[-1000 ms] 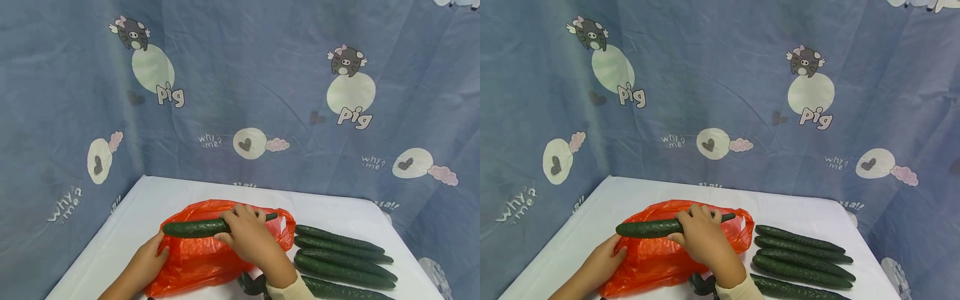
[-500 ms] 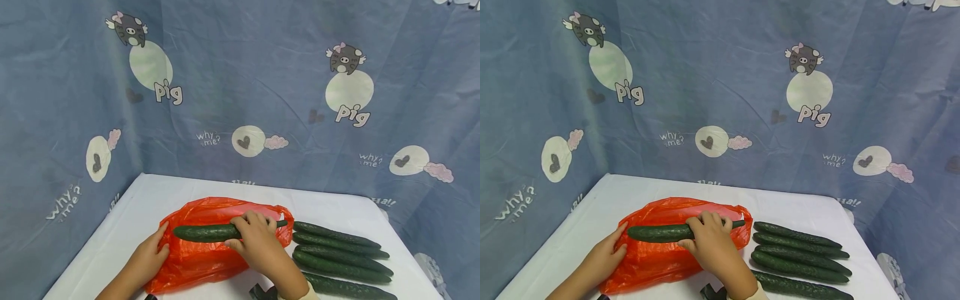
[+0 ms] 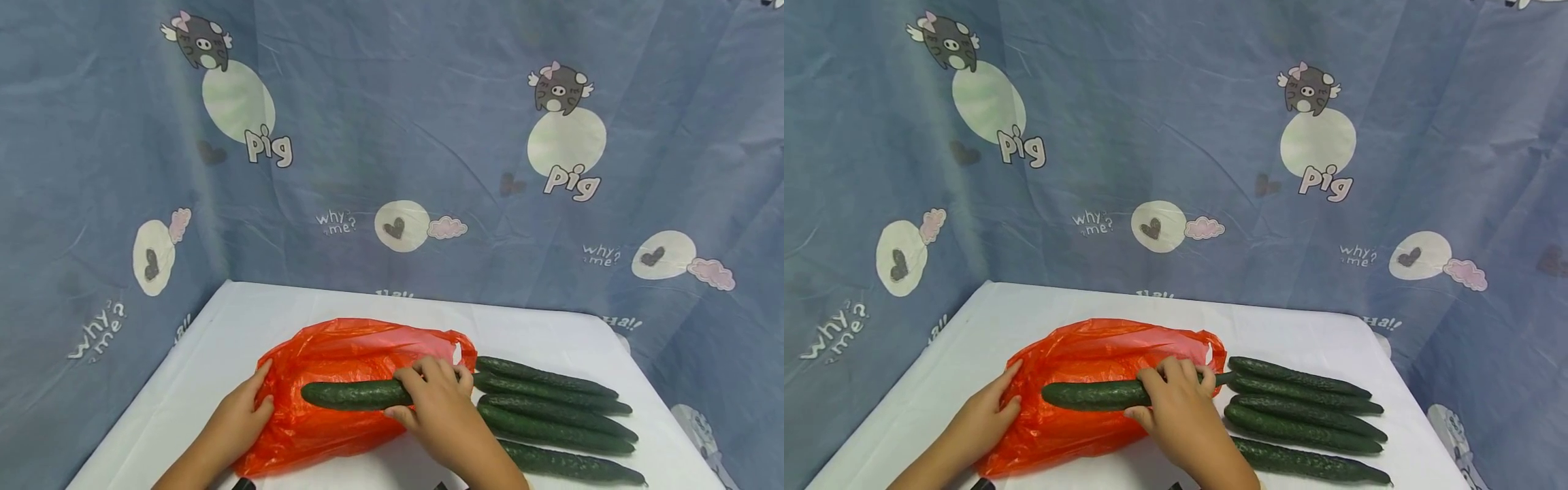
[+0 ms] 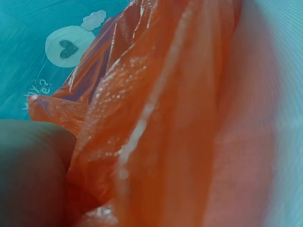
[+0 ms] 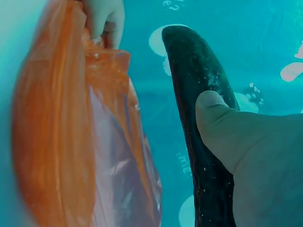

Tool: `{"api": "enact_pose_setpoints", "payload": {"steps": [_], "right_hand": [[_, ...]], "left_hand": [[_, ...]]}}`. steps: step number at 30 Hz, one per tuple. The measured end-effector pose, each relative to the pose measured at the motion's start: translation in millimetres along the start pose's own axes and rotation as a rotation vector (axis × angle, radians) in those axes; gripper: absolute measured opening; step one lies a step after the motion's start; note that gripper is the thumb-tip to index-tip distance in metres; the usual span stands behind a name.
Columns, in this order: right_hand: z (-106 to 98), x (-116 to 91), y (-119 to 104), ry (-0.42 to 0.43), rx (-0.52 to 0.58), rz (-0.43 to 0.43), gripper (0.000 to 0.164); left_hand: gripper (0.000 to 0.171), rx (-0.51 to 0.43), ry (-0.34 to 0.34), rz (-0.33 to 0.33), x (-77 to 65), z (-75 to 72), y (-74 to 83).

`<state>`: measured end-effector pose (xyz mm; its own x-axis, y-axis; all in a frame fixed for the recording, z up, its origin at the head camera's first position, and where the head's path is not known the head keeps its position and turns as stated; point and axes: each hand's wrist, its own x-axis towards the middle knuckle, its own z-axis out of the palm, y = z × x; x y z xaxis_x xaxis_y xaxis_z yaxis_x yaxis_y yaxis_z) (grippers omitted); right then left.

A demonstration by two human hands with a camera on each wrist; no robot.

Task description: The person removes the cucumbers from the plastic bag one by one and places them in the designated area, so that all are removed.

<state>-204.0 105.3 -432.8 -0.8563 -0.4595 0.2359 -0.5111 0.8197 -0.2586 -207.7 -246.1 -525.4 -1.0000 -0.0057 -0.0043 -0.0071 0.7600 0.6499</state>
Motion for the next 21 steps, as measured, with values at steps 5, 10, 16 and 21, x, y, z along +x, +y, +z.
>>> {"api": "enact_pose_setpoints", "payload": {"steps": [5, 10, 16, 21], "right_hand": [[2, -8, 8, 0.001, -0.015, 0.006, 0.048], [5, -18, 17, -0.013, -0.004, 0.028, 0.047], [8, -29, 30, -0.011, -0.016, 0.036, 0.046], [8, -43, 42, -0.001, -0.011, 0.096, 0.045]], "left_hand": [[0.074, -0.007, -0.013, -0.021, 1.3, -0.8, 1.0], [0.075, -0.018, -0.021, -0.035, 1.9, -0.1, 0.3], [0.074, -0.013, -0.002, -0.022, -0.3, -1.2, 0.4], [0.073, -0.013, -0.001, -0.011, -0.8, -1.5, 1.4]]}}
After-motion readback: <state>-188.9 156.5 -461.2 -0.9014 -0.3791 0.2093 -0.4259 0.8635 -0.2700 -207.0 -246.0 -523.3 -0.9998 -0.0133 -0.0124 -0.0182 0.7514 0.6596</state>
